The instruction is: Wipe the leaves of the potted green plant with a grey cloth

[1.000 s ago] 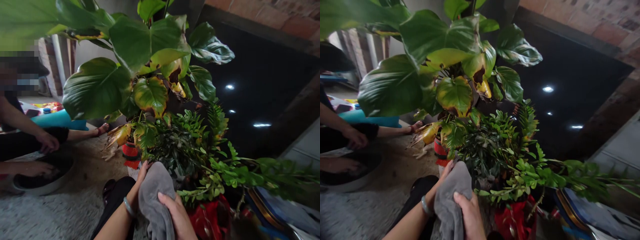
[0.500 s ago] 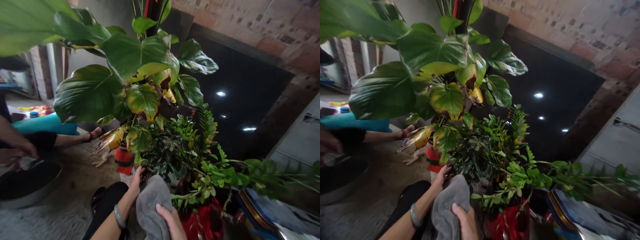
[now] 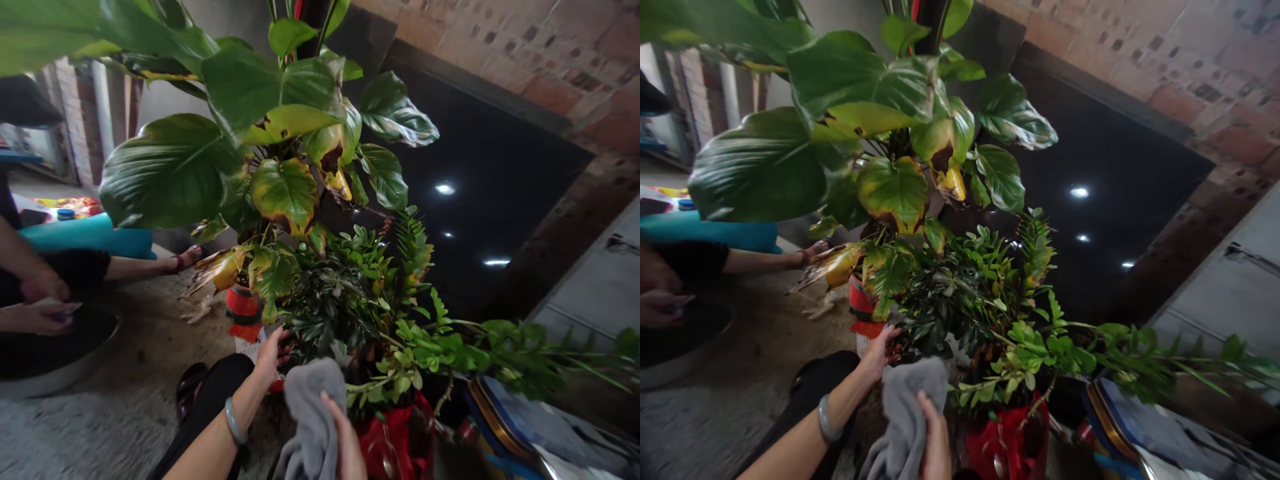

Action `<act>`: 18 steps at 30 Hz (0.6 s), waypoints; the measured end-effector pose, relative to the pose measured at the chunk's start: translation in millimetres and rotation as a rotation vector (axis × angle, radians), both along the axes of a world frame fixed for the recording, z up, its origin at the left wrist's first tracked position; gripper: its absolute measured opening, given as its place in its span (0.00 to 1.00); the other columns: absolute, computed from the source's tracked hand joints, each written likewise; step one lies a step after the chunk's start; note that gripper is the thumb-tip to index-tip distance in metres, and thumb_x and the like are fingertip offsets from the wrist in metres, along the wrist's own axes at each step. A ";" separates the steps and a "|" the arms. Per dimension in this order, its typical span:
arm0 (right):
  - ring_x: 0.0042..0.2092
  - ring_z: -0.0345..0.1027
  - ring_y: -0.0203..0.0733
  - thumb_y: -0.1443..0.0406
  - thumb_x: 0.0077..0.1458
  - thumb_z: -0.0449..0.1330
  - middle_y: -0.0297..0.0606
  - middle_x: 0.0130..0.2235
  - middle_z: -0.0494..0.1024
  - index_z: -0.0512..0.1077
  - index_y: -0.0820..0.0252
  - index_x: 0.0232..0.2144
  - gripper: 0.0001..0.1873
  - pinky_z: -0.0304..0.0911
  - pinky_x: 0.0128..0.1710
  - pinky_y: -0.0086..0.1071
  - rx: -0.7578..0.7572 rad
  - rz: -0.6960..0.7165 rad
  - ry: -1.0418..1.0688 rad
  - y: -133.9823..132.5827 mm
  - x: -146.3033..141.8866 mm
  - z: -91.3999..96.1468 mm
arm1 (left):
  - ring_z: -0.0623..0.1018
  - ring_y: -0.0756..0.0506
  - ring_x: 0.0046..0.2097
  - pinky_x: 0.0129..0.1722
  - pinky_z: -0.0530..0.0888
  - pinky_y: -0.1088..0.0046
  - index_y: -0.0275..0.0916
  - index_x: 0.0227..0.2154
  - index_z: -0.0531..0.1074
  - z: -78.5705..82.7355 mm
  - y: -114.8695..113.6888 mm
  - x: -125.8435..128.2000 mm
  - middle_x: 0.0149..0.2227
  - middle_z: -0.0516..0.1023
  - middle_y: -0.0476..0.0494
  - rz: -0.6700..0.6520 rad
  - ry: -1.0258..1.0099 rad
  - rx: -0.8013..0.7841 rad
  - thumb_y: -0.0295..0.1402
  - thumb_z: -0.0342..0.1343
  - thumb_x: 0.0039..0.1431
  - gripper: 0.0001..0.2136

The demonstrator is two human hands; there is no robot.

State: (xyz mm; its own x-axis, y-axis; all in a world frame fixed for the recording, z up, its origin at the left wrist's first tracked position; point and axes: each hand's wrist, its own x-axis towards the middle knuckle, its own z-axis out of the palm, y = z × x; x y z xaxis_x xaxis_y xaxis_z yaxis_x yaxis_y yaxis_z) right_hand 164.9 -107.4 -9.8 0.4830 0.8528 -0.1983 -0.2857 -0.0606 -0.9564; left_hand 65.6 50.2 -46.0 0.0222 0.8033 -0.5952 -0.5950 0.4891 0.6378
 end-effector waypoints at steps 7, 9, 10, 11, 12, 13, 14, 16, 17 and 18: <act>0.44 0.73 0.48 0.57 0.37 0.67 0.33 0.41 0.81 0.76 0.51 0.38 0.21 0.70 0.40 0.37 0.167 -0.337 0.011 17.0 29.0 76.4 | 0.68 0.53 0.19 0.20 0.65 0.77 0.34 0.23 0.72 -1.3 1.7 -0.2 0.22 0.74 0.49 0.027 0.019 0.014 0.30 0.56 0.50 0.05; 0.40 0.74 0.47 0.56 0.36 0.66 0.34 0.38 0.81 0.76 0.54 0.36 0.21 0.70 0.40 0.39 0.154 -0.426 0.074 31.8 36.6 87.7 | 0.67 0.53 0.18 0.21 0.65 0.77 0.35 0.20 0.70 -1.6 2.2 0.5 0.18 0.70 0.51 0.048 0.034 0.019 0.27 0.58 0.47 0.05; 0.39 0.74 0.47 0.55 0.35 0.66 0.34 0.35 0.82 0.76 0.55 0.34 0.20 0.70 0.41 0.40 0.130 -0.413 0.114 35.6 35.8 83.7 | 0.67 0.53 0.18 0.21 0.66 0.76 0.36 0.19 0.68 -1.9 2.6 0.6 0.16 0.69 0.53 0.058 0.040 0.023 0.25 0.59 0.46 0.06; 0.39 0.74 0.48 0.54 0.34 0.65 0.34 0.33 0.81 0.76 0.55 0.31 0.18 0.69 0.42 0.41 0.103 -0.371 0.142 36.0 32.0 73.7 | 0.67 0.53 0.18 0.21 0.66 0.76 0.36 0.18 0.68 -2.5 3.4 0.4 0.15 0.67 0.54 0.065 0.044 0.030 0.24 0.59 0.45 0.07; 0.39 0.74 0.48 0.54 0.33 0.65 0.35 0.31 0.81 0.76 0.54 0.28 0.17 0.68 0.44 0.42 0.071 -0.323 0.157 32.9 25.9 59.2 | 0.66 0.53 0.17 0.21 0.65 0.76 0.37 0.18 0.67 -3.2 4.4 -0.1 0.14 0.66 0.55 0.072 0.048 0.036 0.24 0.59 0.45 0.07; 0.42 0.73 0.49 0.53 0.34 0.64 0.35 0.33 0.82 0.77 0.53 0.27 0.16 0.67 0.46 0.42 0.078 -0.267 0.131 26.6 18.7 42.3 | 0.66 0.53 0.17 0.21 0.65 0.77 0.37 0.19 0.67 -4.0 5.7 -0.9 0.13 0.65 0.56 0.077 0.054 0.041 0.23 0.60 0.44 0.07; 0.45 0.73 0.49 0.53 0.32 0.65 0.35 0.35 0.82 0.77 0.51 0.26 0.15 0.66 0.47 0.42 0.076 -0.266 0.113 18.0 11.6 25.7 | 0.65 0.54 0.17 0.21 0.65 0.77 0.37 0.19 0.67 -4.9 7.1 -1.8 0.13 0.64 0.57 0.081 0.060 0.044 0.23 0.61 0.43 0.07; 0.50 0.70 0.51 0.56 0.28 0.68 0.35 0.39 0.81 0.78 0.50 0.26 0.15 0.64 0.49 0.42 0.091 -0.251 0.080 -0.5 2.9 2.6 | 0.64 0.54 0.16 0.20 0.63 0.78 0.37 0.23 0.69 -6.4 9.6 -3.6 0.13 0.62 0.59 0.083 0.076 0.049 0.22 0.61 0.42 0.07; 0.51 0.68 0.52 0.57 0.26 0.69 0.35 0.41 0.81 0.78 0.49 0.27 0.17 0.64 0.50 0.42 0.096 -0.248 0.074 -7.5 3.3 -1.1 | 0.64 0.54 0.16 0.20 0.63 0.78 0.37 0.26 0.70 -6.6 10.5 -4.2 0.13 0.62 0.59 0.078 0.082 0.053 0.21 0.61 0.42 0.08; 0.53 0.67 0.52 0.58 0.25 0.69 0.35 0.43 0.80 0.78 0.49 0.29 0.19 0.63 0.51 0.41 0.108 -0.237 0.068 -11.5 7.4 1.1 | 0.63 0.55 0.15 0.20 0.62 0.78 0.37 0.29 0.71 -6.5 10.8 -4.4 0.14 0.62 0.60 0.067 0.087 0.058 0.21 0.60 0.42 0.10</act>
State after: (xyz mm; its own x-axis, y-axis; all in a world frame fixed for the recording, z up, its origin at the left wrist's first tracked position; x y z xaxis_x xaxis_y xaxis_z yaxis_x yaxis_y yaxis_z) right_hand 172.3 -118.9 -8.8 0.6602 0.7357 -0.1515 -0.3439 0.1167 -0.9317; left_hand 61.2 61.0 -52.6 -0.0819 0.8344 -0.5451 -0.5664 0.4110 0.7143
